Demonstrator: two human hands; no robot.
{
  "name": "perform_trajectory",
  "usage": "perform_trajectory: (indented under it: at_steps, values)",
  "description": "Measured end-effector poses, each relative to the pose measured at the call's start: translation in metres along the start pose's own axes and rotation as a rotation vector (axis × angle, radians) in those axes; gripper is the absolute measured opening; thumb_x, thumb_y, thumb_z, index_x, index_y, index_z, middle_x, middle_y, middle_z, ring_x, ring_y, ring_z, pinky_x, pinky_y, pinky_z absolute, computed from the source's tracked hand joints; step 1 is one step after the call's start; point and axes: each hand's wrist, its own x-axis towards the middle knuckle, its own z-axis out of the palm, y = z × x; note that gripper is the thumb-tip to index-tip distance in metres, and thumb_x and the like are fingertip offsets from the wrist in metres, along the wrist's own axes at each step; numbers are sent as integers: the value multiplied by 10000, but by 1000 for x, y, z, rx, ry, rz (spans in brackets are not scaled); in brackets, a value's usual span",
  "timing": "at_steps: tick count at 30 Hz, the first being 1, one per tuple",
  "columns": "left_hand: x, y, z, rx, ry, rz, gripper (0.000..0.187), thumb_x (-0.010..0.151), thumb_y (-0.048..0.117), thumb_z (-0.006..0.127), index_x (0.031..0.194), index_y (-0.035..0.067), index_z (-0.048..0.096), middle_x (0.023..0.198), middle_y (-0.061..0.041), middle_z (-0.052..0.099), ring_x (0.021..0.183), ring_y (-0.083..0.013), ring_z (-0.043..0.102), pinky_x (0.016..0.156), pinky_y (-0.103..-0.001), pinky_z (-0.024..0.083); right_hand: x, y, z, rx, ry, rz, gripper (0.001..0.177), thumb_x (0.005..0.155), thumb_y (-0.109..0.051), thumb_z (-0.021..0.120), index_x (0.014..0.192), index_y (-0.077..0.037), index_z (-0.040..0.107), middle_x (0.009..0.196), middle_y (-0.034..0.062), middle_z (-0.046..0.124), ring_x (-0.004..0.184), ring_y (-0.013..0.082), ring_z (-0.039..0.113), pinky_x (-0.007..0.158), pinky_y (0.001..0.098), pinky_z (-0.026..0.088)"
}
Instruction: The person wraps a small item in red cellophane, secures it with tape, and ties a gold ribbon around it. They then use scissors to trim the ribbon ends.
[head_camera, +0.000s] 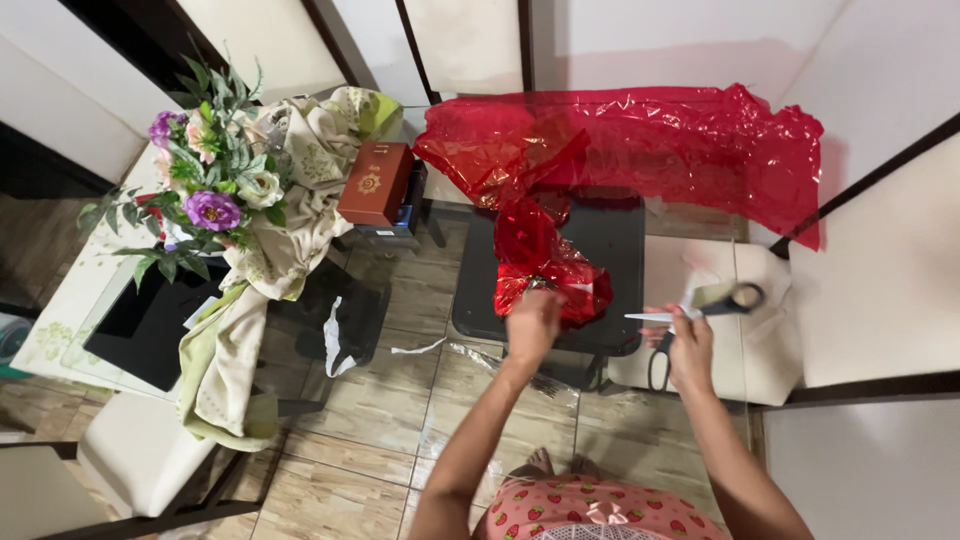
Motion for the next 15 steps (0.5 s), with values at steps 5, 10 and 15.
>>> perform_trajectory:
  at_steps: [5,10,15]
  values:
    - [19,-19,46,370,-400,467,486,791,85,629,1270,5,663,1267,-167,684,611,-208,713,463,-327,561,27,33,13,-98,-50,73,340,1115,-291,459,1215,28,526,997,247,728,671,208,690,554,303,558]
    - [34,-44,95,608,-531,582,274,869,156,619,1113,65,704,1167,-192,697,629,-231,735,486,-362,579,42,45,29,-204,-98,76,360,1104,-293,476,1198,49,535,940,233,744,741,210,725,582,298,571]
    - [32,-61,127,731,-663,642,155,903,167,625,980,81,728,1043,-142,710,715,-234,743,549,-353,577,49,43,45,-186,-140,150,271,1071,-210,481,1180,37,510,943,219,743,786,264,765,635,340,612]
